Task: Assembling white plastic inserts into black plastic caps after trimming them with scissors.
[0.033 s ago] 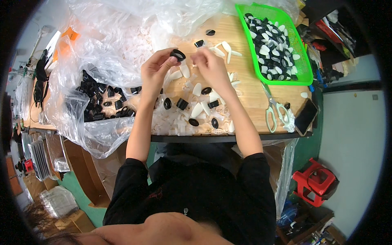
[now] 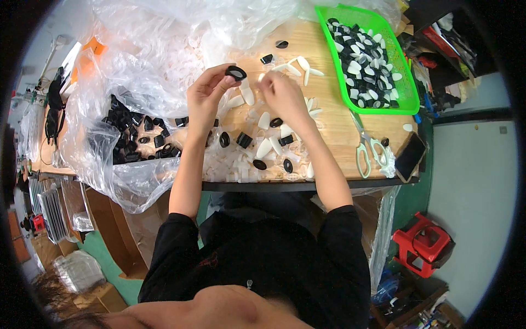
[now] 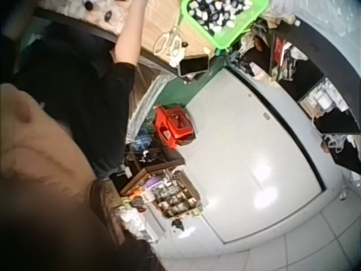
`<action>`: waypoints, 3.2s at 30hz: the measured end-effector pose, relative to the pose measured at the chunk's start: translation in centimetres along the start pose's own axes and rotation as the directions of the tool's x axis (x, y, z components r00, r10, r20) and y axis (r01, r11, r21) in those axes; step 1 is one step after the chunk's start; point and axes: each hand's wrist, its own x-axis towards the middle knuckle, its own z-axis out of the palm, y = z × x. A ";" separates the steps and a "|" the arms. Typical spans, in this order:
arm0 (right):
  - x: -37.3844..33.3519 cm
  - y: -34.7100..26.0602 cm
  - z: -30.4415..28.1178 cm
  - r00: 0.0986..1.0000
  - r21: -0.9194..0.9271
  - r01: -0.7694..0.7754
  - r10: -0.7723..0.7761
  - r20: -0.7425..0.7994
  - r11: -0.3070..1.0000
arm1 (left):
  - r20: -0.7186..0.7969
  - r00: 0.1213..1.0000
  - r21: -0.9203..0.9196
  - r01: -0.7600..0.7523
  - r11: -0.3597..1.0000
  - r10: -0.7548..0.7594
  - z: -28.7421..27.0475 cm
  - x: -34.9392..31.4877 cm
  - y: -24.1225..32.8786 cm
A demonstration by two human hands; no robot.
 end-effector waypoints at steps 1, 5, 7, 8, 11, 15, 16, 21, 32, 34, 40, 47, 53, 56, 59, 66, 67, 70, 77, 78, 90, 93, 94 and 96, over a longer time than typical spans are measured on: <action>0.0 1.0 0.3 1.000 -0.511 -0.021 0.030 0.008 0.860 | -0.062 0.997 -0.038 -0.044 0.998 0.042 0.0 0.0 0.2; -0.1 3.6 1.3 0.972 -0.622 0.196 -0.232 0.024 0.758 | -0.053 0.988 0.046 -0.141 0.989 0.143 0.0 -0.2 0.5; 0.3 2.0 0.6 0.975 -0.446 0.155 -0.208 -0.073 0.881 | -0.044 0.973 0.045 -0.225 0.973 0.227 -0.2 -0.2 0.3; 0.5 1.1 0.1 0.973 -0.246 0.116 -0.159 -0.165 0.962 | -0.047 0.972 0.044 -0.226 0.973 0.228 -0.4 -0.1 -0.1; -0.4 -1.8 -0.7 0.879 -0.008 0.364 -0.347 -0.327 0.931 | -0.028 0.935 0.258 -0.335 0.906 0.353 -0.6 0.2 -0.6; -1.5 -3.4 -0.4 0.748 -0.056 0.567 -0.542 -0.382 0.822 | 0.010 0.926 0.373 -0.353 0.858 0.377 0.0 0.0 -0.3; -1.6 -3.5 -0.3 0.705 -0.182 0.604 -0.627 -0.331 0.776 | 0.030 0.921 0.408 -0.366 0.836 0.389 0.1 0.0 -0.2; -1.4 -3.3 -0.1 0.670 -0.329 0.620 -0.699 -0.249 0.712 | 0.056 0.906 0.413 -0.403 0.817 0.419 0.4 0.0 -0.3; -1.1 -3.2 -0.7 0.754 -0.255 0.605 -0.645 -0.122 0.755 | 0.074 0.880 0.427 -0.454 0.782 0.470 0.3 0.0 -0.5; -0.3 -2.9 -1.0 0.810 0.002 0.547 -0.528 -0.254 0.837 | 0.059 0.869 0.510 -0.450 0.733 0.492 0.0 0.5 -0.2; 1.6 1.1 -0.9 0.901 -0.034 0.265 -0.260 -0.348 0.964 | -0.356 0.857 0.157 -0.337 0.928 0.372 -3.3 1.5 0.6; 5.3 -2.0 9.7 0.851 -0.336 0.519 -0.439 0.287 0.786 | -0.617 0.702 0.052 -0.414 0.909 0.355 -7.5 1.5 1.1; 9.4 -0.2 16.4 0.779 -0.705 0.507 -0.613 0.131 0.495 | -0.574 0.732 0.029 -0.431 0.902 0.368 -7.4 2.1 0.5; 8.9 -0.6 16.8 0.827 -0.718 0.486 -0.527 0.194 0.498 | -0.571 0.743 0.019 -0.413 0.911 0.349 -7.5 2.1 0.4; 8.3 0.0 16.0 0.772 -0.618 0.571 -0.610 0.180 0.540 | -0.549 0.768 0.015 -0.387 0.922 0.331 -6.9 2.2 0.7; 6.5 -1.5 10.5 0.927 -0.426 0.365 -0.281 0.249 0.828 | -0.520 0.793 0.038 -0.348 0.937 0.316 -6.2 2.1 0.6; 5.9 -1.3 9.3 0.931 -0.397 0.361 -0.299 0.211 0.844 | -0.525 0.790 0.039 -0.349 0.936 0.316 -6.1 2.1 0.4; 2.3 -2.8 5.2 0.964 -0.443 0.261 -0.207 0.168 0.858 | -0.473 0.835 0.042 -0.297 0.954 0.281 -6.0 1.8 -0.1; -0.1 3.2 1.8 0.842 -0.519 0.502 -0.527 0.114 0.691 | -0.050 0.996 0.296 -0.060 0.953 0.078 -3.0 1.5 -1.6; -0.2 3.2 1.6 0.867 -0.488 0.470 -0.489 0.097 0.735 | 0.007 1.000 0.315 0.011 0.949 -0.013 -3.2 1.5 -2.1; -0.4 2.8 -1.0 0.961 -0.169 0.207 -0.233 -0.149 0.964 | 0.036 0.975 0.827 -0.151 0.541 0.218 -4.3 2.0 -4.3; -0.8 2.0 -0.5 0.990 0.360 0.048 0.003 -0.140 0.932 | 0.208 0.887 0.819 -0.388 0.422 0.412 -2.3 1.3 -2.2; -0.9 1.6 -0.5 0.989 0.358 0.049 0.004 -0.146 0.932 | 0.208 0.930 0.737 -0.352 0.577 0.302 -1.5 1.0 -1.7; -1.1 0.7 -0.3 0.991 0.459 0.119 -0.075 -0.112 0.880 | 0.219 0.958 0.644 -0.286 0.710 0.188 -0.7 0.3 -1.4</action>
